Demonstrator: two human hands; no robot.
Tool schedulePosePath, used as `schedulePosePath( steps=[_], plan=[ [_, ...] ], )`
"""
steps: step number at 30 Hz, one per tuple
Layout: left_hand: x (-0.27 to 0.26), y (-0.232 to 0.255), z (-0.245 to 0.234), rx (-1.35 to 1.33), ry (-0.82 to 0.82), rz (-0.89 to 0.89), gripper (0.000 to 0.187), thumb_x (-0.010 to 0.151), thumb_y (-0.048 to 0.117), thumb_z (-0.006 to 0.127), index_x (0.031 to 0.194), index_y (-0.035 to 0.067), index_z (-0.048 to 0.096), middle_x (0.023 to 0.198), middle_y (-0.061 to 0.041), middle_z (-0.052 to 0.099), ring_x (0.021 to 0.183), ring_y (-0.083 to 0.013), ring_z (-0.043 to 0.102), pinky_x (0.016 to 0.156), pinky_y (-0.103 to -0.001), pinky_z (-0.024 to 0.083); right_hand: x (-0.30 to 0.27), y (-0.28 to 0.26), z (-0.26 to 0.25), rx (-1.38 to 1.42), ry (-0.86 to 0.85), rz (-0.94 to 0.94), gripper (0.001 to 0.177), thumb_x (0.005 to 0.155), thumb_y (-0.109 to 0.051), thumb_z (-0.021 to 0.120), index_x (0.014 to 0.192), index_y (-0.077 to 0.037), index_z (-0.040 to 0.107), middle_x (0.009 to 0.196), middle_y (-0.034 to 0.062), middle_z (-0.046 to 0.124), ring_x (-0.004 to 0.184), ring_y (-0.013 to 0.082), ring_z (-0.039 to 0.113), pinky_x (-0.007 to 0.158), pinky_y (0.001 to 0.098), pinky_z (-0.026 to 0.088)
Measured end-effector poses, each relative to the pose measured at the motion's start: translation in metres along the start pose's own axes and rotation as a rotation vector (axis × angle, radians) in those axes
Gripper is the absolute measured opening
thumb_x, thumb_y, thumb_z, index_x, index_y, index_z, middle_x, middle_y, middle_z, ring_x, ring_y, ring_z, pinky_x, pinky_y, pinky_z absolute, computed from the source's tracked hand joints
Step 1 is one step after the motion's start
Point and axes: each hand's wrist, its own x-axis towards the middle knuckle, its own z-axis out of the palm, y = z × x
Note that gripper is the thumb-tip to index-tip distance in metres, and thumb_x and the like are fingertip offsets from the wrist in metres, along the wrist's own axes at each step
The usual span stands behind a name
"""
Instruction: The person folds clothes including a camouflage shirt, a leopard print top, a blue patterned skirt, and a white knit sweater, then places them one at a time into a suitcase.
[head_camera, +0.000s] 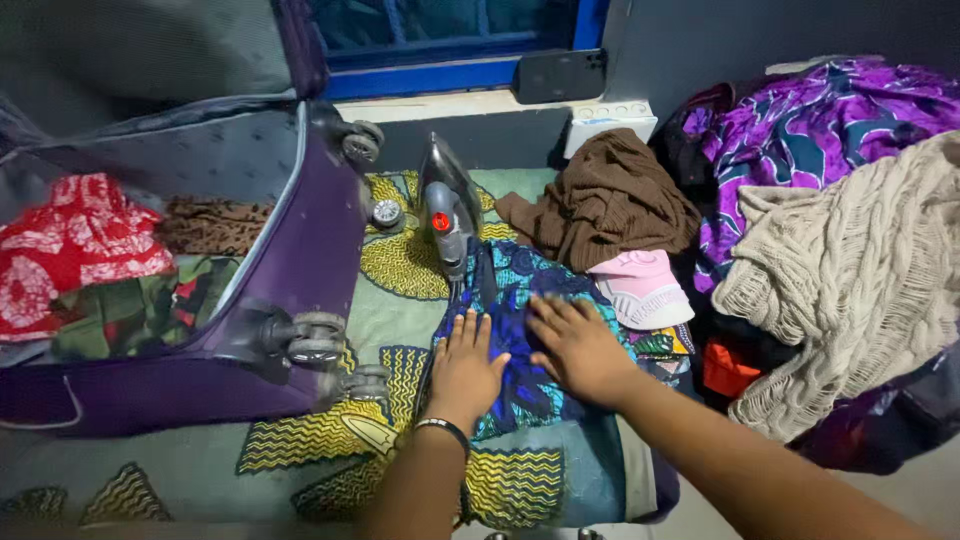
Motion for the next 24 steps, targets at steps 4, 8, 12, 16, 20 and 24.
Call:
schedulePosePath(
  steps=[4,8,12,16,20,24],
  plan=[
    [-0.012,0.018,-0.005,0.133,0.136,0.054,0.074,0.095,0.045,0.057,0.152,0.002,0.036,0.165,-0.019,0.026,0.154,-0.0335,0.022,0.122,-0.05,0.02,-0.02,-0.017,-0.007,-0.008,0.035,0.029,0.058,0.091,-0.046,0.062,0.133,-0.007,0.058,0.152,0.0169,0.045,0.144,0.0347,0.037,0.112,0.0576,0.029],
    [-0.025,0.018,-0.011,0.014,0.191,0.301,0.074,0.096,0.046,0.059,0.151,0.0,0.042,0.163,-0.018,0.034,0.154,-0.0325,0.028,0.124,-0.048,0.022,-0.029,-0.016,-0.002,0.026,0.037,-0.003,0.069,0.085,-0.054,0.068,0.133,-0.006,0.058,0.154,0.0175,0.045,0.141,0.0371,0.037,0.108,0.0625,0.027],
    [-0.046,0.003,-0.009,-0.089,0.011,0.308,0.075,0.094,0.049,0.062,0.148,0.0,0.044,0.161,-0.019,0.033,0.149,-0.0336,0.025,0.116,-0.051,0.02,-0.042,-0.006,0.011,0.258,-0.146,0.043,0.071,0.085,-0.054,0.07,0.137,-0.009,0.057,0.155,0.0145,0.045,0.142,0.0353,0.039,0.111,0.0606,0.027],
    [-0.034,0.007,-0.007,-0.226,0.104,0.138,0.06,0.095,0.045,0.066,0.137,0.003,0.056,0.153,-0.017,0.044,0.144,-0.0348,0.037,0.115,-0.05,0.03,-0.036,0.003,0.016,0.278,0.105,0.171,0.053,0.085,-0.042,0.077,0.125,-0.01,0.063,0.14,0.0125,0.058,0.132,0.0337,0.051,0.109,0.0533,0.039],
    [-0.009,0.007,-0.017,-0.17,0.325,-0.148,0.064,0.078,0.041,0.079,0.126,0.002,0.063,0.144,-0.02,0.054,0.132,-0.0396,0.046,0.107,-0.053,0.037,-0.015,0.017,0.015,0.202,0.346,0.471,0.048,0.076,-0.027,0.083,0.112,-0.002,0.064,0.122,0.0213,0.063,0.117,0.0385,0.056,0.101,0.048,0.047],
    [0.012,-0.004,-0.007,-0.362,0.259,-0.347,0.085,0.07,0.051,0.087,0.128,-0.005,0.057,0.127,-0.025,0.061,0.123,-0.043,0.053,0.106,-0.049,0.043,-0.001,0.019,0.035,0.325,0.529,0.621,0.078,0.063,-0.035,0.089,0.118,0.011,0.059,0.111,0.0309,0.063,0.105,0.0464,0.058,0.091,0.0505,0.049]
  ],
)
